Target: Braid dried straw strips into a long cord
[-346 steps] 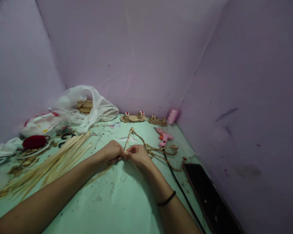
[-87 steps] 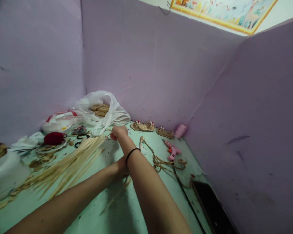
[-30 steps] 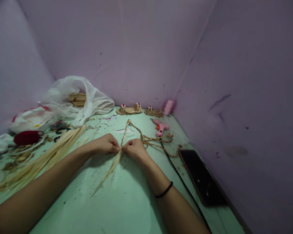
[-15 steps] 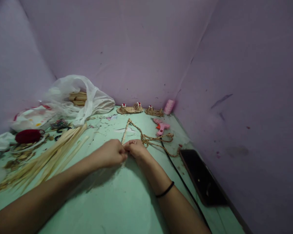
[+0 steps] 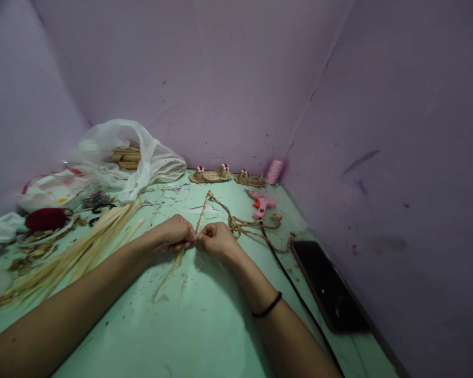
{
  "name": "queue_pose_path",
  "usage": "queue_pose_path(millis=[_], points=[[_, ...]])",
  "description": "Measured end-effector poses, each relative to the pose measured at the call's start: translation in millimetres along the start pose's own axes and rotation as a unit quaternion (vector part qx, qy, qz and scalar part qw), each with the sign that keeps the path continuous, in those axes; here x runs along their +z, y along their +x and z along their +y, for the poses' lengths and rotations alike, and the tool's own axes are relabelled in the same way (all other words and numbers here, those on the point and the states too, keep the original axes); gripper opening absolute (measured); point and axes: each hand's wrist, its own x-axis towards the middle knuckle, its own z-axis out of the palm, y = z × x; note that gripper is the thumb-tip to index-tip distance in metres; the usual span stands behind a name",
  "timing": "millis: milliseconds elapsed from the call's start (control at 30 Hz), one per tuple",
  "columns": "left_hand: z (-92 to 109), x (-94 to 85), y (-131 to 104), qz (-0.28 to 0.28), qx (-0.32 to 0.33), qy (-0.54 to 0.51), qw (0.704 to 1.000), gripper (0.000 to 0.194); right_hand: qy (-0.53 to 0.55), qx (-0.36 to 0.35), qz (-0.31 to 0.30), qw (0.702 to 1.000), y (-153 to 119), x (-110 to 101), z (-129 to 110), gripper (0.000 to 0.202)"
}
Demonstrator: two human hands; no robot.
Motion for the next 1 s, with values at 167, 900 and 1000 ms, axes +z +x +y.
queue_pose_path(millis=[167,900,1000], points=[[2,0.0,-1,0.036,0.075,-0.016,0.996,0.007,0.058,0.057,-0.082,0.993,-11,-10,-20,0.014],[-12,-3.1,5,-0.042,0.138,-0.077,0.987,0.009,0.27,0.162,-0.123,0.941,-15,-4,-21,0.011],[-11,-4.2,2,-0.062,0.152,-0.048,0.985,0.009,0.223,0.163,-0.081,0.958,-12,-4,-16,0.016]])
